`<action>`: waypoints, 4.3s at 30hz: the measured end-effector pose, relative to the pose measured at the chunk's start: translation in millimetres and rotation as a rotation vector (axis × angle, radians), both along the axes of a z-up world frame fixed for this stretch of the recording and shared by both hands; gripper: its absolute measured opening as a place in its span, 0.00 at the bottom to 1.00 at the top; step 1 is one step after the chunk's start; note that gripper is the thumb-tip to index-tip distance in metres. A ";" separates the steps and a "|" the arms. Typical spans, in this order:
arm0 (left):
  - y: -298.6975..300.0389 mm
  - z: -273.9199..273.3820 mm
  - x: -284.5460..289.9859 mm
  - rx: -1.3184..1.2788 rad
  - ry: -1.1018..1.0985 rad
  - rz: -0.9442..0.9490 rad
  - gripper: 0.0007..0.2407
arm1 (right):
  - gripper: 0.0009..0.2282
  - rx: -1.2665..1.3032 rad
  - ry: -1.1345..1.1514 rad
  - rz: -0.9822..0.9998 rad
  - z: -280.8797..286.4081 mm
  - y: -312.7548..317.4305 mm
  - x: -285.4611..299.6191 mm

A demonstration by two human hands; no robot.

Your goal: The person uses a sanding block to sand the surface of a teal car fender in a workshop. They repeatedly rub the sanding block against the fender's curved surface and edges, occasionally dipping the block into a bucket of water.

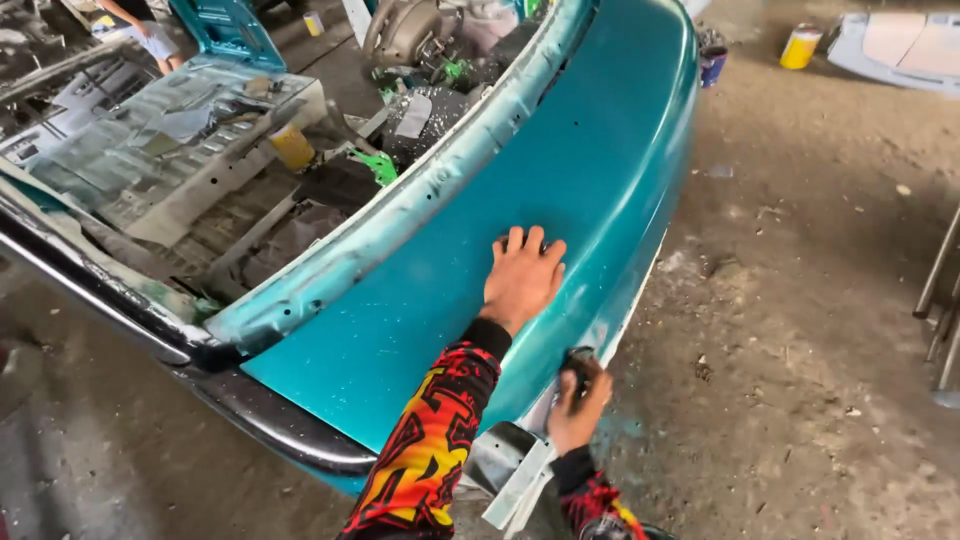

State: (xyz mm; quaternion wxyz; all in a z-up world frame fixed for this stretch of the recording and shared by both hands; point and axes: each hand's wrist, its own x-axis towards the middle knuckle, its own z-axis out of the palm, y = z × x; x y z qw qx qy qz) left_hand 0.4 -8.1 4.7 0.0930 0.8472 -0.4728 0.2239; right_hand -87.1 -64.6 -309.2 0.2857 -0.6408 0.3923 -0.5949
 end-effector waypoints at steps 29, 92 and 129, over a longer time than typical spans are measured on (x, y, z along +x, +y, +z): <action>11.0 -17.0 -25.3 -0.870 1.030 -0.300 0.22 | 0.16 0.439 -0.147 0.356 -7.6 -30.1 -12.2; 2.6 -10.3 -0.6 0.099 0.155 0.041 0.15 | 0.10 0.176 -0.207 0.364 78.3 -74.2 24.1; 1.1 -10.0 2.0 0.054 0.130 0.022 0.14 | 0.15 -0.132 0.033 0.356 98.2 20.4 -42.0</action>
